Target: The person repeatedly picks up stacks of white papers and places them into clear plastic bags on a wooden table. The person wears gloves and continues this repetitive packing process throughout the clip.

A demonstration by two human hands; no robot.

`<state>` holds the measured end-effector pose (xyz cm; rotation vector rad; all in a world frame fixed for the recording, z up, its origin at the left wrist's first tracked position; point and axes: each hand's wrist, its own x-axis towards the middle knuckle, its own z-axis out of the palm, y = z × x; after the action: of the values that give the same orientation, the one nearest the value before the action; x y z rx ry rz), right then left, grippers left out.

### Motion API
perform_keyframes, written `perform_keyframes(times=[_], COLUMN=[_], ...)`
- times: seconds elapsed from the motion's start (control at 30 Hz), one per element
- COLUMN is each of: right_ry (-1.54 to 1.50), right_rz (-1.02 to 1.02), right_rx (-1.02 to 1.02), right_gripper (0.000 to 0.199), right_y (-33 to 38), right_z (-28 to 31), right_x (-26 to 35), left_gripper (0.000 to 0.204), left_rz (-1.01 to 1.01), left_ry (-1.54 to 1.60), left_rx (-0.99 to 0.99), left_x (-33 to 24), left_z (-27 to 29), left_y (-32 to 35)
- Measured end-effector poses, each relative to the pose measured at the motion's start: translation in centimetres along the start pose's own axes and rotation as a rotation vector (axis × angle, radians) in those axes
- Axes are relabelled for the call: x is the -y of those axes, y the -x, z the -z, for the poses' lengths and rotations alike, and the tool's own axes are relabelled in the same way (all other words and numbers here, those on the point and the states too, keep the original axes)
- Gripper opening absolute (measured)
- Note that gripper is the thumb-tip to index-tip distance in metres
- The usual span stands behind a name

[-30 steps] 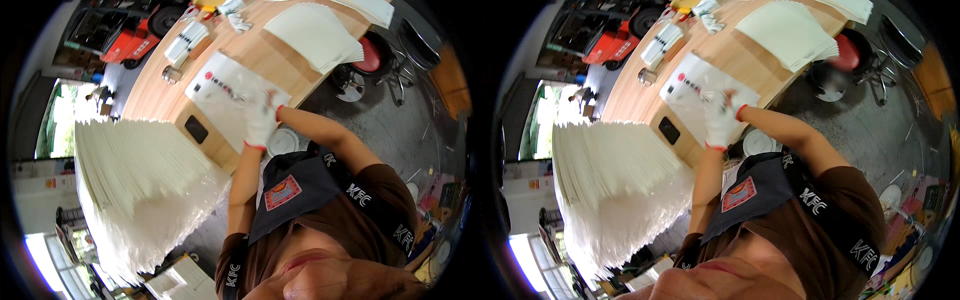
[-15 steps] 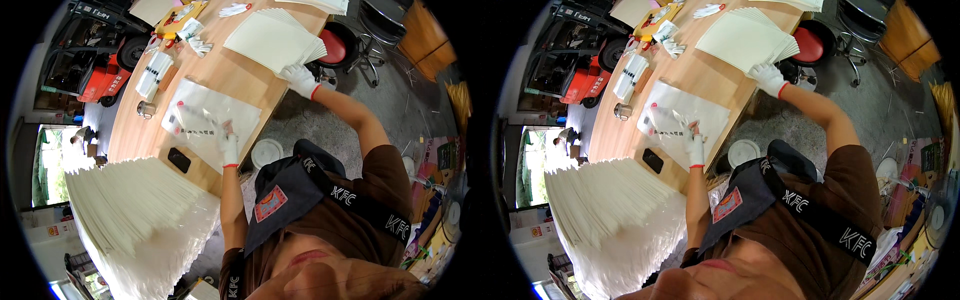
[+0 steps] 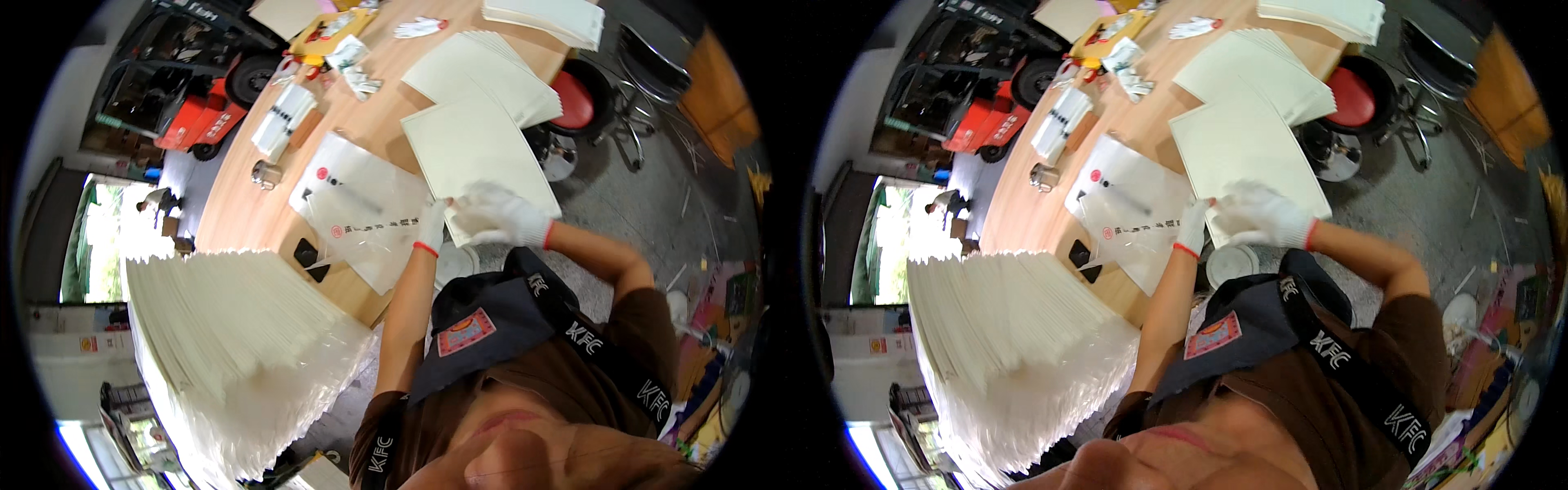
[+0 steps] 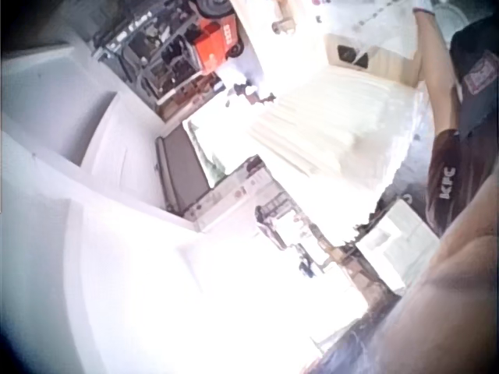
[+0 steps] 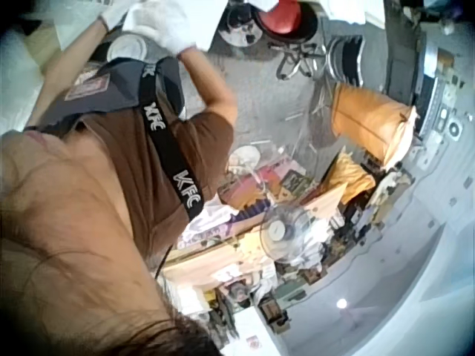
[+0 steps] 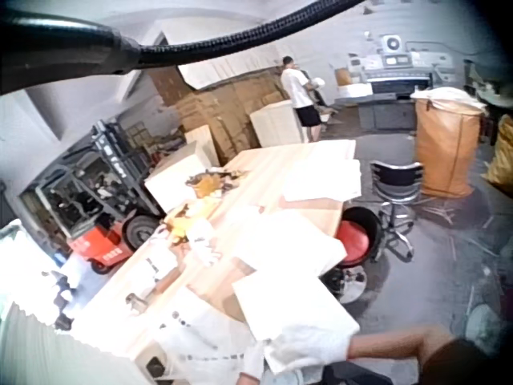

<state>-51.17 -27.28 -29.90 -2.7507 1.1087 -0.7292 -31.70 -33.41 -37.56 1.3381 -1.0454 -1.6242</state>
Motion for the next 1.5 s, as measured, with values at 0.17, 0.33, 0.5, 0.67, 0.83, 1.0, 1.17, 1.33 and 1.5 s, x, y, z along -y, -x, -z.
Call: perform_keyframes(times=[0.17,0.33,0.5,0.67,0.83,1.0,1.17,1.33,1.5], right_ry=[-1.884,-1.240,-0.780,-0.189,0.123,-0.059,-1.420,-0.817,-0.227], right_rz=[-1.005,-0.861,-0.871,-0.329,0.122,0.096,-0.655,-0.457,-0.247], right_rx=[-0.375,-0.246,-0.130,0.048,0.141,0.375,0.515,0.293,0.212], right_gripper=[0.042,0.062,0.051,0.021,0.015,0.018,0.038,0.023,0.018], right_y=[5.8,0.6,0.1,-1.5,-5.6,-9.9,-9.1,-8.4,-10.1], right_z=[-5.9,-6.3,-4.9,3.6,4.8,3.2,0.7,-11.9,-10.4], right_x=[-6.6,-1.2,0.2,1.6,3.7,5.0,1.0,-2.0,5.0], left_gripper=[0.050,0.072,0.088,0.057,0.048,0.042,0.022,0.025,0.019], left_rz=[0.147,-0.156,0.028,-0.200,-0.482,-0.696,-0.830,-0.755,-0.796], left_ry=[-0.095,-1.324,-0.648,0.589,0.027,-0.744,-0.734,-0.586,-0.803], left_rx=[0.219,0.046,0.227,-0.031,-0.111,-0.167,-0.482,-0.211,-0.204], left_x=[-7.3,-3.8,-3.5,-12.2,-17.2,-10.1,1.7,-8.4,-6.4], left_z=[2.5,-3.1,-0.8,7.8,9.1,4.3,8.5,3.3,2.0], left_y=[4.6,7.9,8.0,11.4,18.2,18.6,20.1,14.3,11.7])
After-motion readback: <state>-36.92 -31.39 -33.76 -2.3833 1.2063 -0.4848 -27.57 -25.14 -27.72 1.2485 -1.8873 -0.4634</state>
